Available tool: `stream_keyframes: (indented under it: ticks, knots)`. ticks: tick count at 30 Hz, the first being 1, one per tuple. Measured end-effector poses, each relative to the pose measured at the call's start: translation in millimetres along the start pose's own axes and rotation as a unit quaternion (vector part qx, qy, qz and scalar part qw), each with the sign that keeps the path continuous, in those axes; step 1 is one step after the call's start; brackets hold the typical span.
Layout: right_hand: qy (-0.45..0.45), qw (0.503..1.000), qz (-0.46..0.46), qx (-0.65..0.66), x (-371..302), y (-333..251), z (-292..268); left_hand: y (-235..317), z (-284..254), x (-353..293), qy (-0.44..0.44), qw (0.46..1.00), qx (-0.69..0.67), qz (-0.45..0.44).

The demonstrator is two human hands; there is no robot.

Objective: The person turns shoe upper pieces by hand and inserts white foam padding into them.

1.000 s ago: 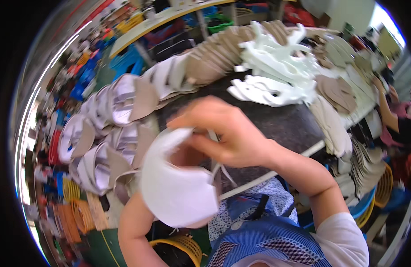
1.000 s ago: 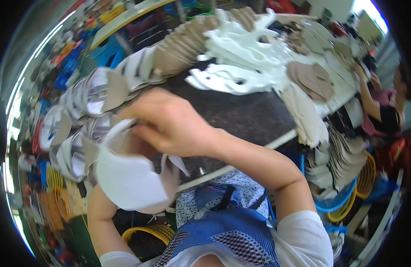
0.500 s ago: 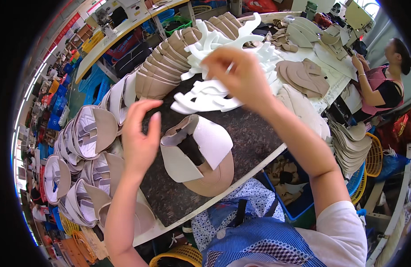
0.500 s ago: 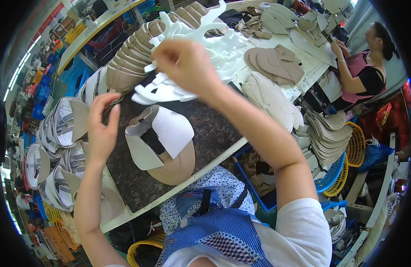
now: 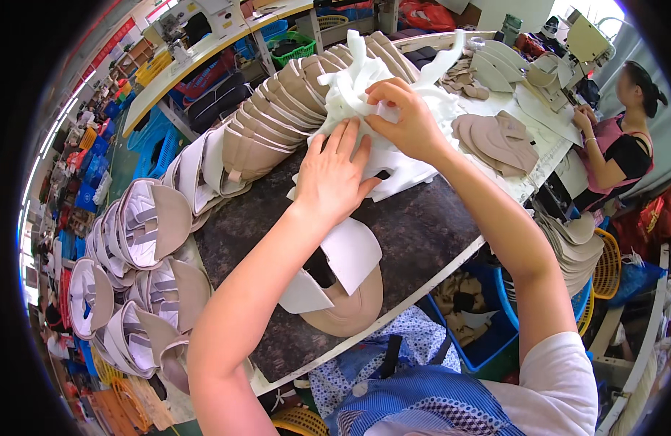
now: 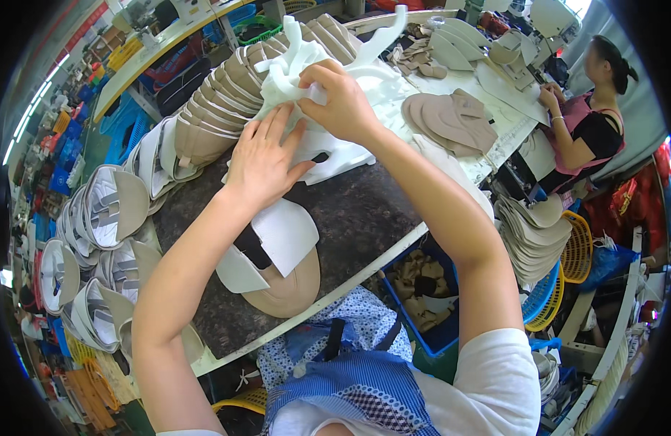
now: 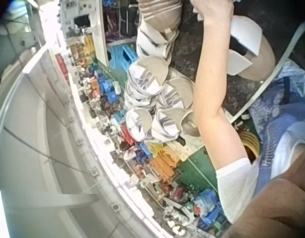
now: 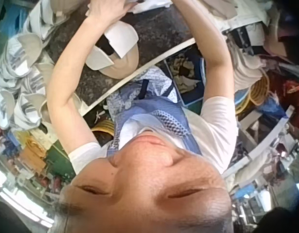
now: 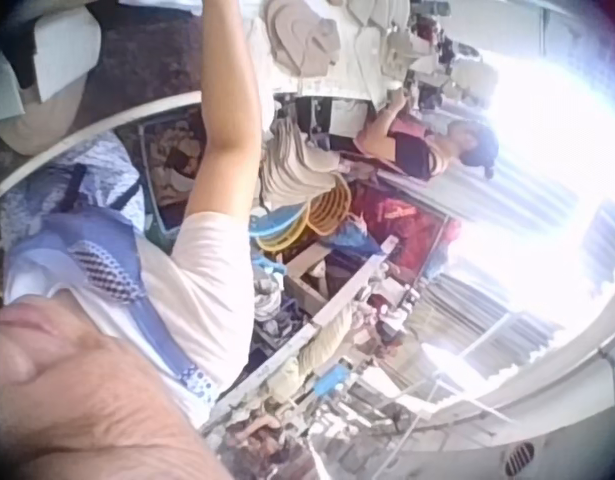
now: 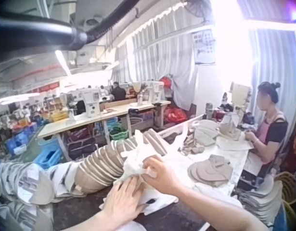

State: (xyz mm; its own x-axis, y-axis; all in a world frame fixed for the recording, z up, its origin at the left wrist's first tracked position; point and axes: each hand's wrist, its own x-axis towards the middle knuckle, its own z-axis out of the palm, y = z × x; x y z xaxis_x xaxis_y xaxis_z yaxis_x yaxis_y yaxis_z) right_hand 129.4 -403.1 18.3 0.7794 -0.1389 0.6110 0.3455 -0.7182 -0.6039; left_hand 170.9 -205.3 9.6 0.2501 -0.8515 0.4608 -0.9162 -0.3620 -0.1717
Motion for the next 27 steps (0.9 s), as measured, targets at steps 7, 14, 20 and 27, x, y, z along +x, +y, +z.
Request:
stream_keyframes:
  ticks: [7, 14, 20, 27]
  knots:
    - [-0.025, 0.916, 0.093, 0.390, -14, 0, -36, -7, 6, 1, 0.001, 1.000, -0.017, 0.006]
    - [0.036, 0.818, 0.107, 0.564, -40, -13, -91, -4, 25, -3, -0.165, 0.983, -0.032, -0.067]
    - [0.093, 0.898, 0.104, 0.417, -65, -62, -132, -32, -17, -18, -0.057, 0.982, -0.154, -0.093]
    - [-0.078, 0.898, 0.323, 0.289, -136, -93, -122, 9, -100, -148, -0.007, 0.935, -0.229, -0.269]
